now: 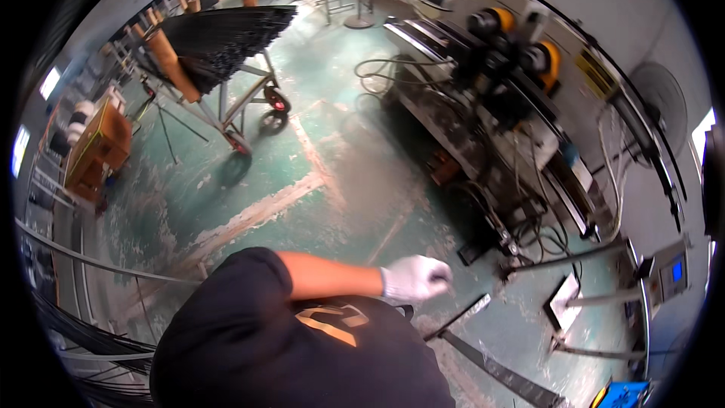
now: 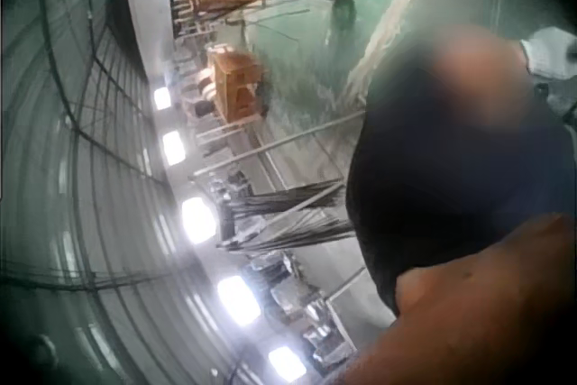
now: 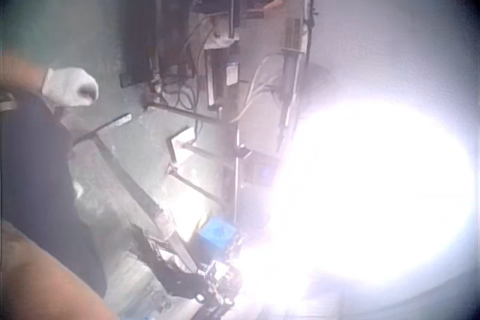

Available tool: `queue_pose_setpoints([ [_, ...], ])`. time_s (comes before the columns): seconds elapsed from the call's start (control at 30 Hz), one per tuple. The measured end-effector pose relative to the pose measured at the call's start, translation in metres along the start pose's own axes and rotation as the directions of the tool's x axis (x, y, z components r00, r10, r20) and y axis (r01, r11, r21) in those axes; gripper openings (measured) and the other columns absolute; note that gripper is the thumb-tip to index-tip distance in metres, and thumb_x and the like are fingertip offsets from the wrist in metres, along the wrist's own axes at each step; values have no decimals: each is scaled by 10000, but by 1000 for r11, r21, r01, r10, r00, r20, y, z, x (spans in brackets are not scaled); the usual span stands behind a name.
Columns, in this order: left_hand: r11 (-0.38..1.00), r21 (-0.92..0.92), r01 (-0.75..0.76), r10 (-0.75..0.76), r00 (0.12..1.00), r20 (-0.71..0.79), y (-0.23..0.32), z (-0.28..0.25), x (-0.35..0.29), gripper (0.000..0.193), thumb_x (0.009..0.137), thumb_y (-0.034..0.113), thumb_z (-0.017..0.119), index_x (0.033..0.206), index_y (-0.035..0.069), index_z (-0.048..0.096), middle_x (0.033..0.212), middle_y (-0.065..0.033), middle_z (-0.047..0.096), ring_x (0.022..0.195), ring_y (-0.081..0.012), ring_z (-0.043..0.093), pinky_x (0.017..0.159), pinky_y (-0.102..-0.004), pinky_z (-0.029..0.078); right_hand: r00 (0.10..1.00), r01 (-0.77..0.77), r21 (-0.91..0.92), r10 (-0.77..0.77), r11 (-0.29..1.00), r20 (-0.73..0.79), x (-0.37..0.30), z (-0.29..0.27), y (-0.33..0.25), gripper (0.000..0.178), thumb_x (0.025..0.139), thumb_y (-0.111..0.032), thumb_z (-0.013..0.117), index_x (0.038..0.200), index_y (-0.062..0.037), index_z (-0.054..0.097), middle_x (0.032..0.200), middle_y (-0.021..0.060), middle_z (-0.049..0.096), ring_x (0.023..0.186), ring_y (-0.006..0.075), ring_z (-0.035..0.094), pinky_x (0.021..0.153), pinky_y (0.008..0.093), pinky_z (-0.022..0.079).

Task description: The person repeatedly picks up bundles of long black metal rods, feeds them into a bending machine, and removes the bent rods. The person stacks the finished bent rods on a nearby rack.

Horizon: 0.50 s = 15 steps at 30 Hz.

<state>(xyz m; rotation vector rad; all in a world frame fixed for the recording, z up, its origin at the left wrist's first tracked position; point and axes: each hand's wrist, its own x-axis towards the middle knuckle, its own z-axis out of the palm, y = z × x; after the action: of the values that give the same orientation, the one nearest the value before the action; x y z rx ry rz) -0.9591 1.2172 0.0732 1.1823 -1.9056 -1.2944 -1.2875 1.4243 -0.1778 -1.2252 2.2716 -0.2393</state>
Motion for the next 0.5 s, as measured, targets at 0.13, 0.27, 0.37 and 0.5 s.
queue_pose_setpoints([
  [0.13,893,24,449,-415,844,-340,-76,-124,-59,315,945,334,600,1088,75,707,1031,-193,724,999,-361,707,896,-441,540,964,52,-59,-34,997,263,8,35,-146,443,880,-319,704,1121,53,695,964,213,753,954,350,728,810,465,560],
  [0.27,869,-203,451,-492,749,-443,-157,-204,-100,289,956,296,611,1081,52,704,990,-167,731,941,-303,716,863,-408,546,927,-162,-229,228,960,298,33,30,-279,398,875,-303,705,1050,52,742,883,197,774,915,307,747,799,441,565],
  [0.37,817,-438,376,-550,737,-394,-208,-236,-88,255,965,245,631,1074,25,702,947,-117,716,891,-208,671,830,-346,535,977,-77,117,51,990,209,174,104,-254,317,849,-224,695,1008,47,731,856,161,747,779,267,694,704,396,543],
  [0.5,770,-506,389,-611,678,-408,-275,-312,-99,258,962,235,647,1075,13,715,935,-103,728,848,-183,677,803,-334,547,966,250,175,-257,952,18,253,108,-471,409,826,-239,766,1105,50,696,1080,209,753,1016,313,718,937,388,547],
])
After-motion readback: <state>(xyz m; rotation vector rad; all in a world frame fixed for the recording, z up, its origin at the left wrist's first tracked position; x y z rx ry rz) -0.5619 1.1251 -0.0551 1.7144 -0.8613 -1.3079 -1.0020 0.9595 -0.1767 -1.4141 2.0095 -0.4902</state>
